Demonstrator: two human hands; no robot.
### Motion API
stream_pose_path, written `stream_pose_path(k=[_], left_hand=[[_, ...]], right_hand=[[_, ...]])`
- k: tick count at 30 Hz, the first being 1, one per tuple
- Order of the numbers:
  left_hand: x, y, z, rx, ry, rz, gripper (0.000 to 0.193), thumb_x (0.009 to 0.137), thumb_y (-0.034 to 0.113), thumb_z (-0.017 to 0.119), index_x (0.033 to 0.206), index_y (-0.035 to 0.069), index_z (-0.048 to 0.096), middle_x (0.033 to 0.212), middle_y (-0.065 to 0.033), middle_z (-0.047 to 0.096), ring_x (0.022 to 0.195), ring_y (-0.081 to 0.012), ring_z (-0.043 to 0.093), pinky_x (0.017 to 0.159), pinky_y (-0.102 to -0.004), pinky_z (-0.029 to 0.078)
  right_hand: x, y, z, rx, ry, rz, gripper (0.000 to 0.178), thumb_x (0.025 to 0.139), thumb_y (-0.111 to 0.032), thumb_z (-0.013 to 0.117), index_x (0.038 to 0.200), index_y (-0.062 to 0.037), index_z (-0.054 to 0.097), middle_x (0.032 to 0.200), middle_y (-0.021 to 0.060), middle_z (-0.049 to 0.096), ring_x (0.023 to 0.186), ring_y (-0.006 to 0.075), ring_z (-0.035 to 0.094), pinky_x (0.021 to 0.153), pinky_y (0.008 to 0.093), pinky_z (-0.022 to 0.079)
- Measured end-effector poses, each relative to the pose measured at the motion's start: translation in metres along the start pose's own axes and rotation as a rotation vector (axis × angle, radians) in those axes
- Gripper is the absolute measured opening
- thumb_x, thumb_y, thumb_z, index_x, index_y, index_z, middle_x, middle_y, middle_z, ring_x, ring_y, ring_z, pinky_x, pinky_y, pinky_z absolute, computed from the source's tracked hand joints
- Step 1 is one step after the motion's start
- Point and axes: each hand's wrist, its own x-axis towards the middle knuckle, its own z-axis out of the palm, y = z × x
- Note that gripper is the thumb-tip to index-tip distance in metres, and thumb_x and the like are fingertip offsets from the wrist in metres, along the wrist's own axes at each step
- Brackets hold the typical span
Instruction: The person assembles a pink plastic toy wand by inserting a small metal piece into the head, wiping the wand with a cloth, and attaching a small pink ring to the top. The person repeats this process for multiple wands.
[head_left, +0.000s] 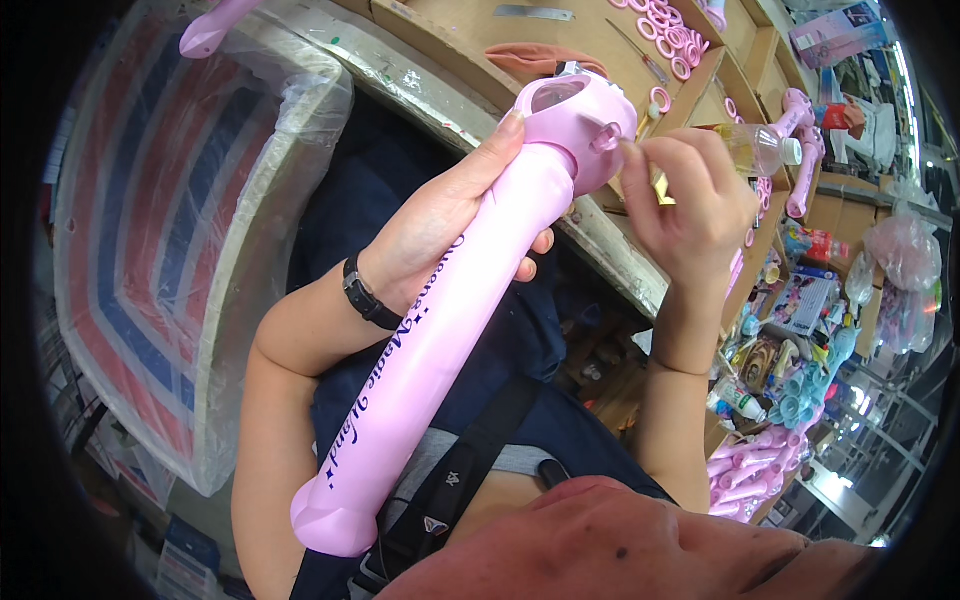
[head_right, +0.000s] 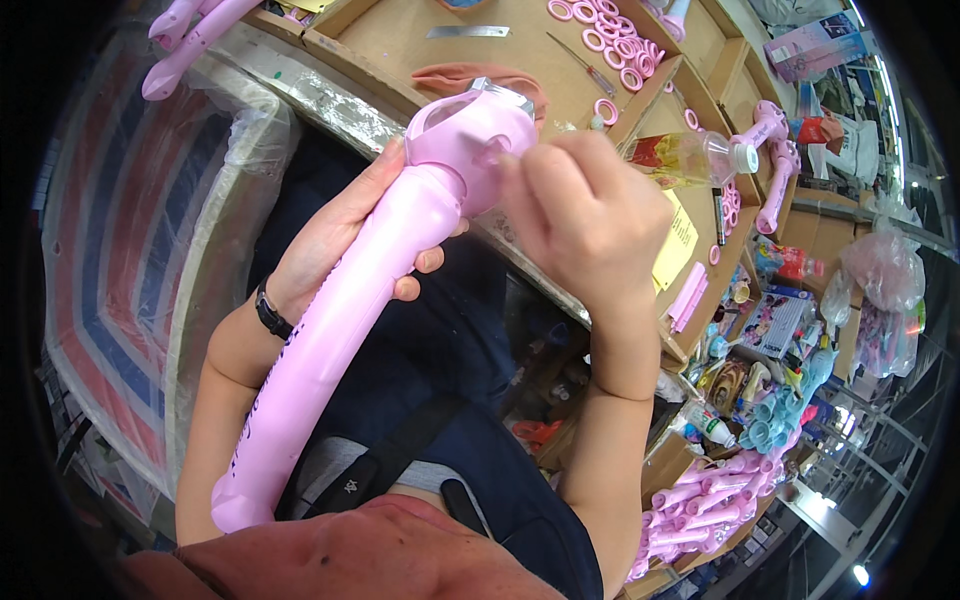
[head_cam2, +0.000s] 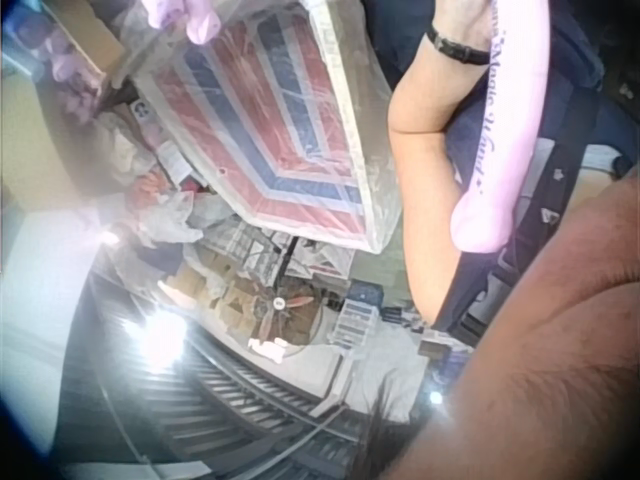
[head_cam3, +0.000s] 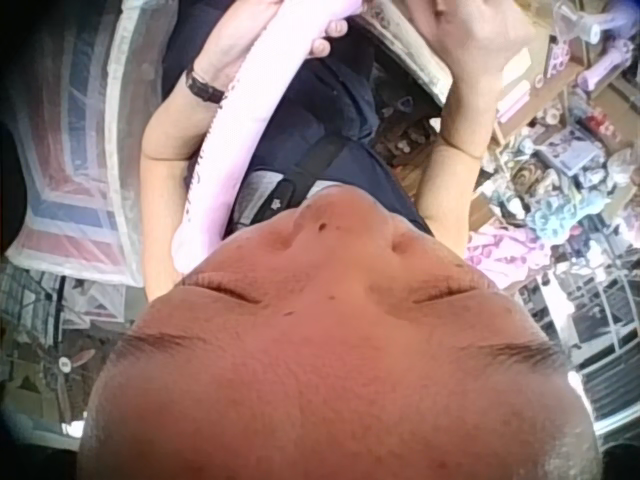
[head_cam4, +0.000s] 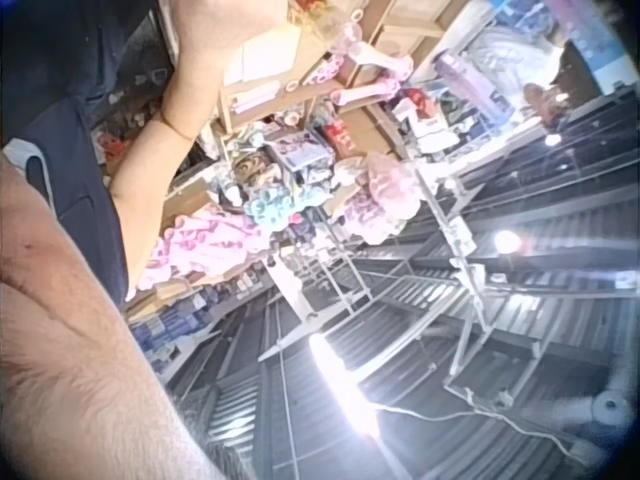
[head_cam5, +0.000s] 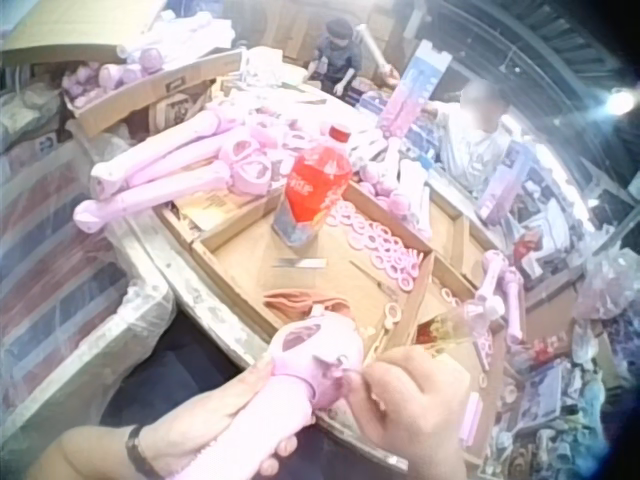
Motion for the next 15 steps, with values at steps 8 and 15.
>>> stream_pose_path(k=[8,15], left_hand=[[0.0004,-0.0015,-0.0023,-0.032,-0.015,-0.006,0.050,0.098,0.049,0.032,0.127,0.010,0.043,0.094,-0.0109,0.058,0.066,-0.0165,0.059,0.046,-0.0257,0.053],[0.0003,-0.0011,-0.0041,-0.018,-0.034,-0.012,0.050,0.098,0.049,0.032,0.128,0.010,0.041,0.094,-0.0108,0.057,0.067,-0.0178,0.058,0.047,-0.0268,0.054]], right_hand=[[-0.0061,-0.0011,0.0033,0.004,0.036,0.084,0.014,0.071,-0.005,0.074,0.075,-0.0051,0.061,0.070,0.0073,0.060,0.049,0.0168,0.053,0.043,0.0269,0.041],[-0.0046,0.0005,0.0043,0.020,0.095,0.108,0.015,0.071,-0.006,0.075,0.073,-0.0057,0.061,0.070,0.0072,0.060,0.047,0.0140,0.051,0.042,0.0251,0.040]])
